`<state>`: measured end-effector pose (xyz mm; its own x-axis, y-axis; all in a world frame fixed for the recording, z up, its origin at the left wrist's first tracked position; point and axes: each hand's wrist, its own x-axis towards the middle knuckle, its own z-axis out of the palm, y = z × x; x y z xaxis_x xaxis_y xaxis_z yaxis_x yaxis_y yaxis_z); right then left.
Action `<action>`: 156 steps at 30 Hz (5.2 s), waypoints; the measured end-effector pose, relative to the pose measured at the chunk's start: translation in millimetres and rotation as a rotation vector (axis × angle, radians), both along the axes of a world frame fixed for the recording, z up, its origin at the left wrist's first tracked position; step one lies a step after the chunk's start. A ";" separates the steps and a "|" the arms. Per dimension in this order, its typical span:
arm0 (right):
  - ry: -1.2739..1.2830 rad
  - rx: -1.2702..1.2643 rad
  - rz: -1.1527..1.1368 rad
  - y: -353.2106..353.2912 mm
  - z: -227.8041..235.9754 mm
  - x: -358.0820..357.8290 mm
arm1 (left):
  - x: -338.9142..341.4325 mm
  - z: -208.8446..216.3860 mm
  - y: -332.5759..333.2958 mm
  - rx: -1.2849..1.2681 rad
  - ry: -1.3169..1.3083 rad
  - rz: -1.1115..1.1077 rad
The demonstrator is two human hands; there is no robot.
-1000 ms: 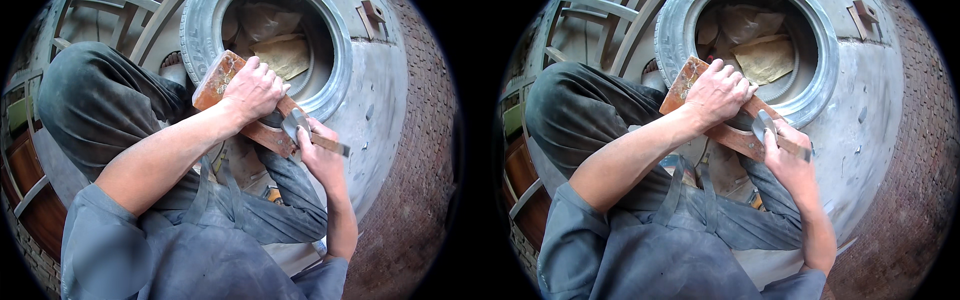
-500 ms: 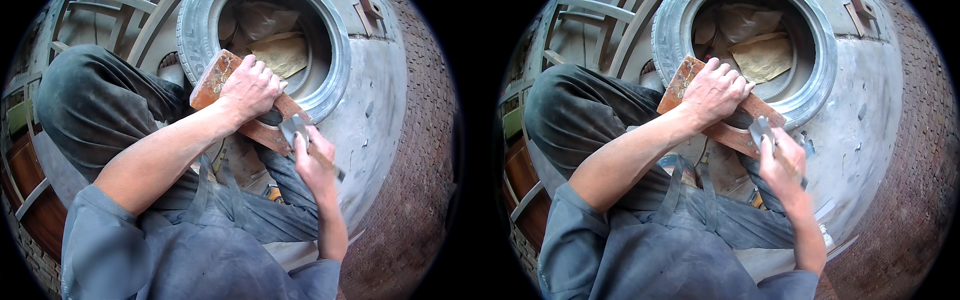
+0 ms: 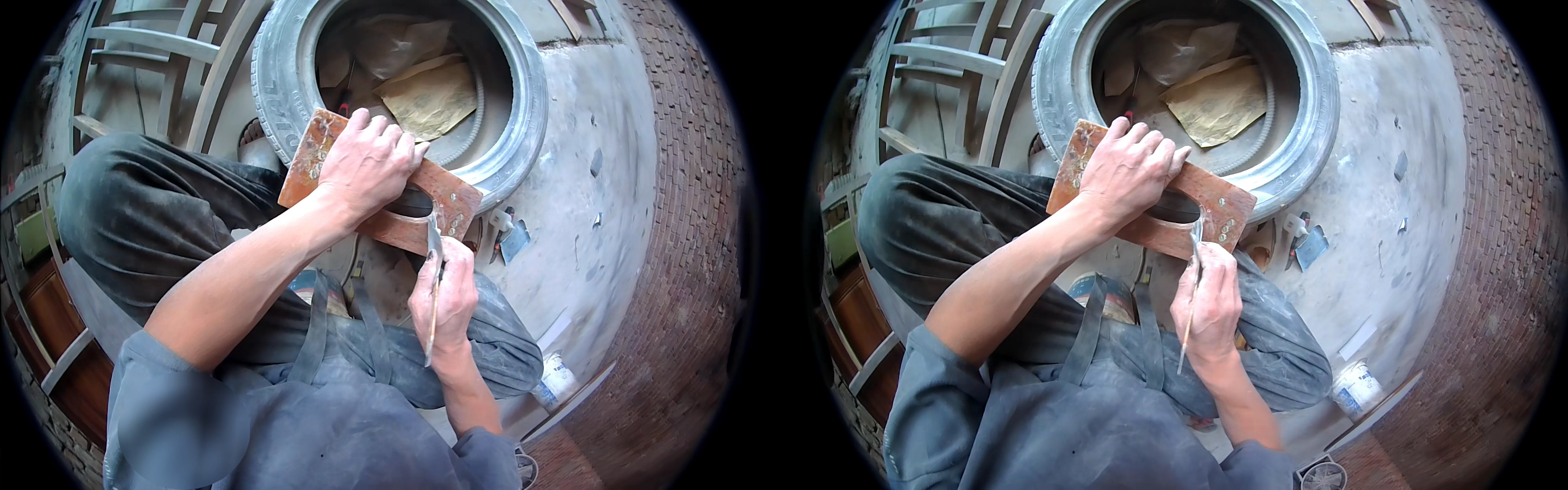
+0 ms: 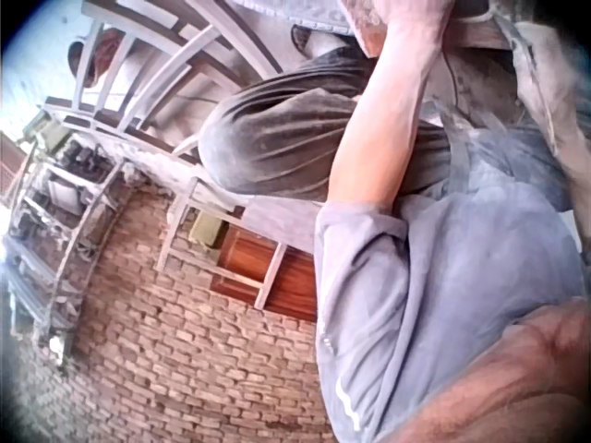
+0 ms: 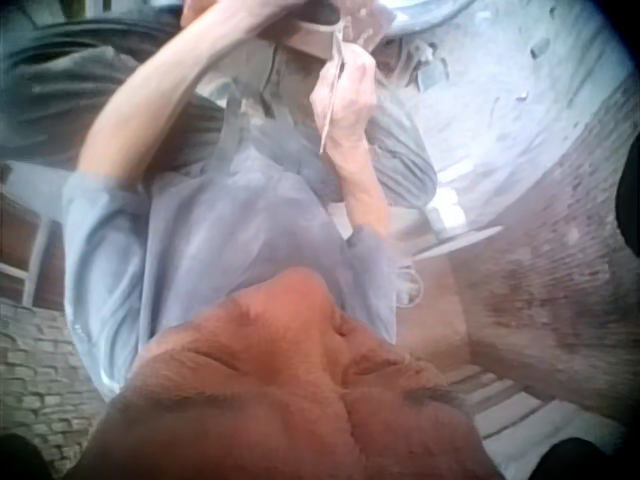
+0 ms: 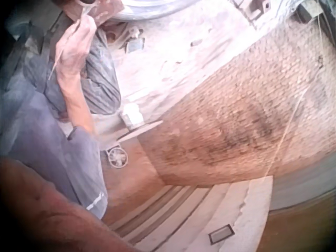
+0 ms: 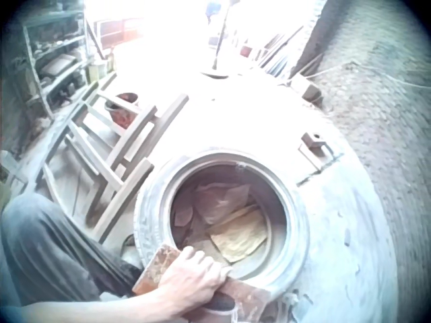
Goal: The person sits on the floor and scrapes a rectangular wooden piece with a central oval cutout using a small metal scraper. They hold the piece on their lap and repeatedly scrape the surface, occasionally wiping it with a cloth.
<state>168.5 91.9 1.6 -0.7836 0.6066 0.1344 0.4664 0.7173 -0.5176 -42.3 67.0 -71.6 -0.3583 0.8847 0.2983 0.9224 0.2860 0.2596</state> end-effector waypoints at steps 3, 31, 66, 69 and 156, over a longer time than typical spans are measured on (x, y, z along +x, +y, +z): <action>-0.011 0.014 -0.041 -4.3 0.0 -4.3 | 0.2 0.8 -0.4 0.010 0.008 -0.008; 0.774 -0.928 -0.819 24.5 -37.0 56.7 | -1.0 20.8 2.4 -0.107 -0.080 -0.212; 0.890 -1.101 -0.605 16.7 -74.6 31.5 | 128.3 46.2 -116.4 -0.045 -1.613 0.710; 0.828 -1.021 -0.596 17.5 -71.4 30.7 | 118.7 49.9 -99.3 0.093 -1.937 0.904; 0.411 -0.228 -0.046 -91.5 116.6 122.8 | 75.6 81.1 -146.8 0.171 -1.155 0.067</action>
<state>291.4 0.3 118.2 -0.6646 0.6898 0.2872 0.2186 0.5470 -0.8081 33.3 -79.8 9.5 -0.5387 0.8336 -0.1217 0.0969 0.2048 0.9740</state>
